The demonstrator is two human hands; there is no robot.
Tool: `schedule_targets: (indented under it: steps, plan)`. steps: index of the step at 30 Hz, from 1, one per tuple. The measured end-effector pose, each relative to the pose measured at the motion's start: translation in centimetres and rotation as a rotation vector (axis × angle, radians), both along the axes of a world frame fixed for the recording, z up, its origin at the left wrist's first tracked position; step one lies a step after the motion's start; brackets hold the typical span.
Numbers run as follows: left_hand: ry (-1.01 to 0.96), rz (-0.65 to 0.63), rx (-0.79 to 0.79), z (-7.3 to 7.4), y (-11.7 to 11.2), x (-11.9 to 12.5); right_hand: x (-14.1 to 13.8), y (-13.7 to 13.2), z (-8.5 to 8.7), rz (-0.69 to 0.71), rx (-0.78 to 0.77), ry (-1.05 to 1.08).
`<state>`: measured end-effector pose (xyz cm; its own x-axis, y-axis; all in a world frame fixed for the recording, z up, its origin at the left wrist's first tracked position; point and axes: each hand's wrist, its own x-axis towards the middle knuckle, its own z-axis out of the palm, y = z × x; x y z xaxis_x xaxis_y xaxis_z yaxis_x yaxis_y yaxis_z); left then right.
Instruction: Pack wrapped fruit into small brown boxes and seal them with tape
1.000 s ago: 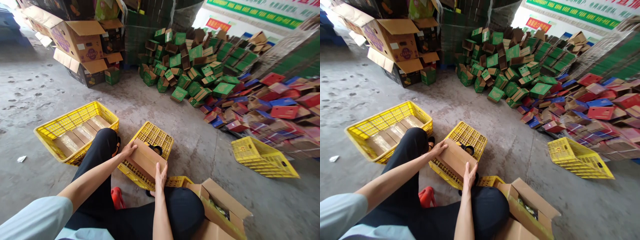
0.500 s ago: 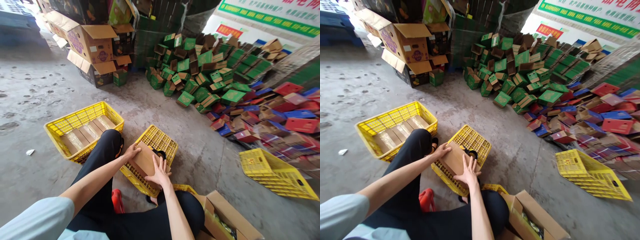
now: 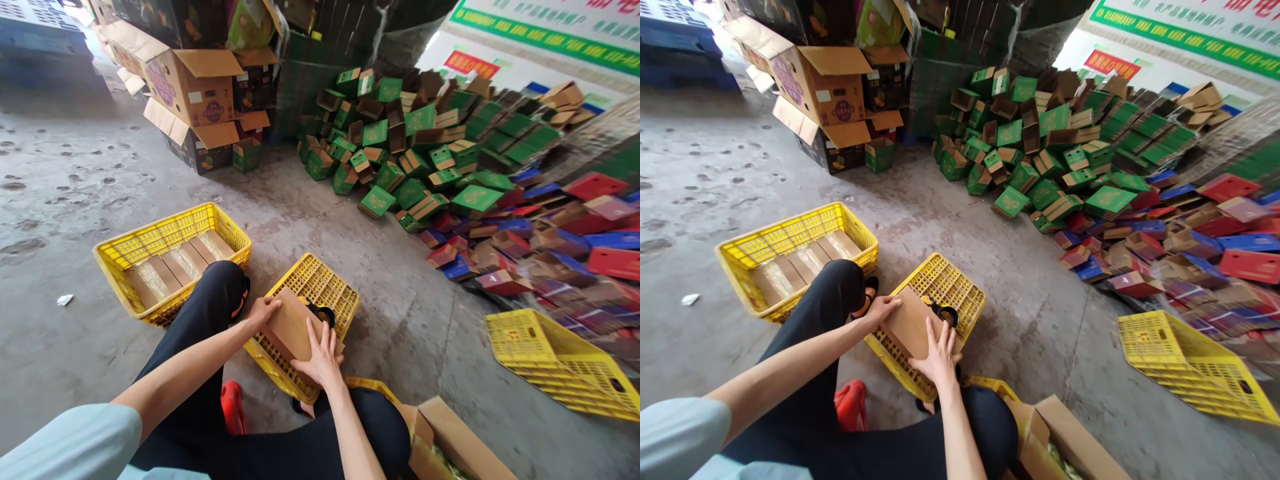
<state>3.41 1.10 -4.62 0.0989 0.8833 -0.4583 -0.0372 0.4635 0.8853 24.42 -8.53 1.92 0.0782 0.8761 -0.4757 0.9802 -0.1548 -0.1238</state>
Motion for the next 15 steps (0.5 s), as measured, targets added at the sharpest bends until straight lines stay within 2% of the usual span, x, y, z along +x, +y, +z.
schedule_targets:
  steps: [3, 6, 8, 11, 15]
  plan:
    - [0.003, -0.001, 0.013, 0.0, 0.2, -0.1, 1.1, 1.2, -0.1, -0.076, -0.032, 0.107]
    - [-0.007, -0.007, 0.025, -0.1, 0.3, -0.2, 3.0, 3.9, -0.2, -0.306, 0.080, 0.253]
    - [-0.020, -0.014, 0.031, -0.1, 0.4, -0.1, 4.3, 6.1, -0.3, -0.381, 0.148, 0.290]
    - [-0.042, -0.018, 0.036, -0.2, 0.4, 0.1, 5.6, 9.3, -1.0, -0.351, 0.126, 0.332]
    - [-0.069, -0.005, 0.041, -0.6, 0.5, 0.4, 5.9, 12.3, -2.7, -0.315, -0.028, 0.423]
